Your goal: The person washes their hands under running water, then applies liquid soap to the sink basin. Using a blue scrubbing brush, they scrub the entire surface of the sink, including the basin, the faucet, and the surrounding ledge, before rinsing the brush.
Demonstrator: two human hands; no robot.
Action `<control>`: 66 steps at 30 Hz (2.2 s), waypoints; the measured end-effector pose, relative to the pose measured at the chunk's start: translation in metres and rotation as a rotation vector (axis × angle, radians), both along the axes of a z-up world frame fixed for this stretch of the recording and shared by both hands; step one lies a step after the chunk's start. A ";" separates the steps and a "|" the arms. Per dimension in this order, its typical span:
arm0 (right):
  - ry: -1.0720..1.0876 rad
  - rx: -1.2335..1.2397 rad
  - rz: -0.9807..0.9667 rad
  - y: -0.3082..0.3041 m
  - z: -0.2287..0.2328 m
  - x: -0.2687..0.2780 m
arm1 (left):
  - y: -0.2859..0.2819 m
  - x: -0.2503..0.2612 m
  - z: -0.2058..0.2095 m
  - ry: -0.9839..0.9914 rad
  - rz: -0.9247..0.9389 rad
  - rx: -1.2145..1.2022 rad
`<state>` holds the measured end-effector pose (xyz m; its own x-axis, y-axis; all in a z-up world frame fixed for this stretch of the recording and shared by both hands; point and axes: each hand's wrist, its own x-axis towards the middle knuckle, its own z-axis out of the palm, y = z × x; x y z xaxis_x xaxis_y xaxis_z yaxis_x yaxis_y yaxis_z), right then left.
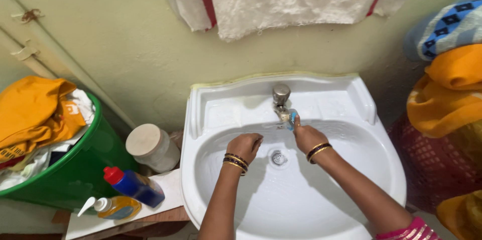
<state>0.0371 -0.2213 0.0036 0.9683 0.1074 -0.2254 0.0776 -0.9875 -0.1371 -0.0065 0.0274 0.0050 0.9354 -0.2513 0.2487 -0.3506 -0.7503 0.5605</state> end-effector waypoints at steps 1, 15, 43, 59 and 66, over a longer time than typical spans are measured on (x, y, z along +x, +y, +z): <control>-0.039 0.013 0.003 -0.008 0.007 0.001 | 0.000 0.001 -0.001 0.005 0.003 0.008; -0.278 -0.169 -0.209 -0.123 0.026 0.084 | -0.001 0.008 -0.001 0.052 0.013 0.055; -0.205 -0.042 -0.170 -0.062 0.026 0.078 | -0.003 0.009 -0.001 0.086 0.000 0.048; -0.197 -0.088 -0.170 -0.066 0.036 0.080 | 0.000 0.008 0.002 0.102 -0.006 0.031; -0.106 -0.084 0.030 -0.040 0.085 0.072 | 0.004 0.005 -0.001 0.151 0.021 0.035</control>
